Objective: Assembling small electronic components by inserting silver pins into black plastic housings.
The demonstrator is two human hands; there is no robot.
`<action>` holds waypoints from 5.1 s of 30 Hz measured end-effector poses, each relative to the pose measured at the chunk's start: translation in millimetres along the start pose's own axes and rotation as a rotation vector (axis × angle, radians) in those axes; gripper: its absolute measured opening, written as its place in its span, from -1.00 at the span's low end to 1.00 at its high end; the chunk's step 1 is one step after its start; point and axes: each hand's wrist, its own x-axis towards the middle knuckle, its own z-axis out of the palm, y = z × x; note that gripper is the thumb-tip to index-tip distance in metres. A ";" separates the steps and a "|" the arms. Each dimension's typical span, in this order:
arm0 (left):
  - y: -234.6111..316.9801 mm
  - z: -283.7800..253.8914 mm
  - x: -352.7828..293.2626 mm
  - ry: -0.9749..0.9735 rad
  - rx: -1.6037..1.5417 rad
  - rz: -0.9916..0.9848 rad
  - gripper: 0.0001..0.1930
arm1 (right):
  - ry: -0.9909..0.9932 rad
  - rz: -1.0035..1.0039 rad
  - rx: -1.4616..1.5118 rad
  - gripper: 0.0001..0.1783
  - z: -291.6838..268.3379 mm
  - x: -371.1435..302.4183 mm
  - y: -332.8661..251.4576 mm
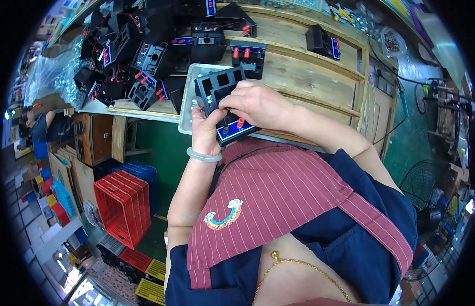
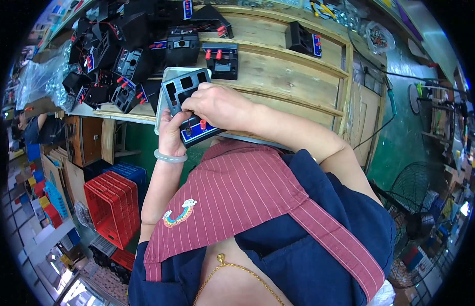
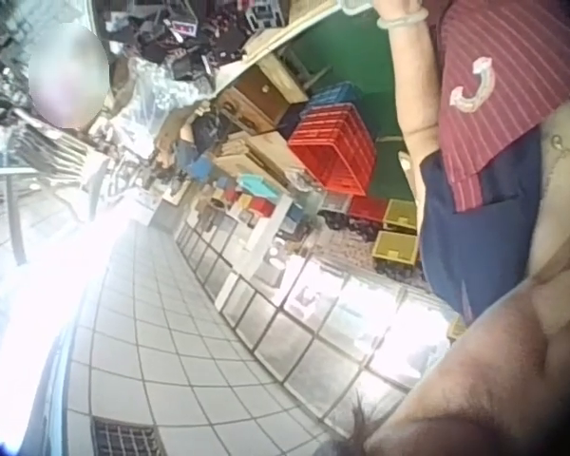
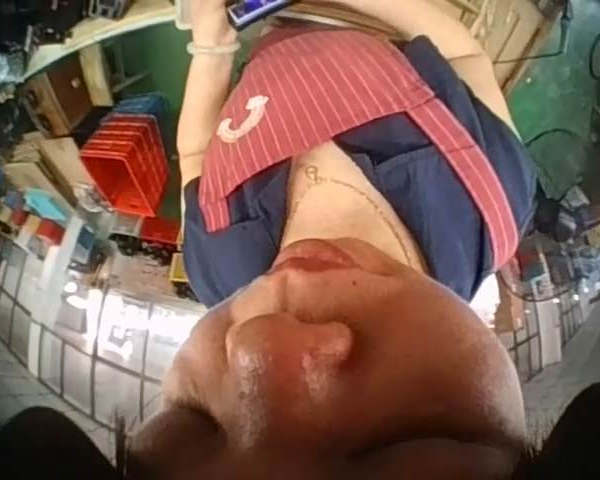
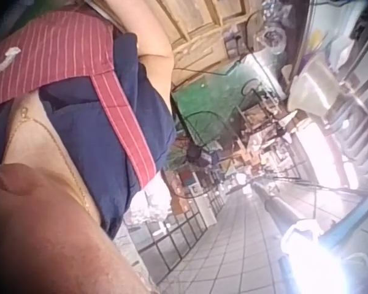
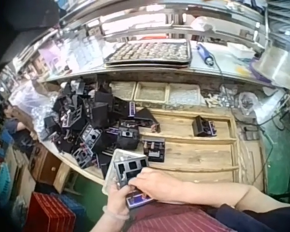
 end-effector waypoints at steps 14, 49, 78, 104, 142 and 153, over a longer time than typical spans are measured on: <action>-3.2 51.6 1.8 -0.084 0.023 0.066 -0.44 | 0.441 0.294 0.120 -0.43 -43.5 -34.0 9.1; -25.5 61.0 54.6 -0.223 0.329 -0.258 -0.61 | 0.579 0.617 0.010 -0.44 -143.6 -60.7 191.1; -2.8 26.3 -19.1 -0.228 -0.156 -0.150 -0.23 | 0.013 -0.130 0.148 -0.90 -20.4 -18.5 -23.0; -13.9 10.4 -20.3 -0.215 -0.197 -0.103 -0.50 | 0.013 0.517 0.876 -0.75 11.9 -53.7 34.7; 1.5 -21.2 -66.4 0.272 0.009 0.333 -0.41 | -0.021 0.364 0.330 -0.91 22.9 25.7 -70.4; -30.4 7.6 -84.5 0.132 -0.054 0.232 -0.31 | -0.099 0.046 0.110 -0.81 -6.6 -21.1 -58.3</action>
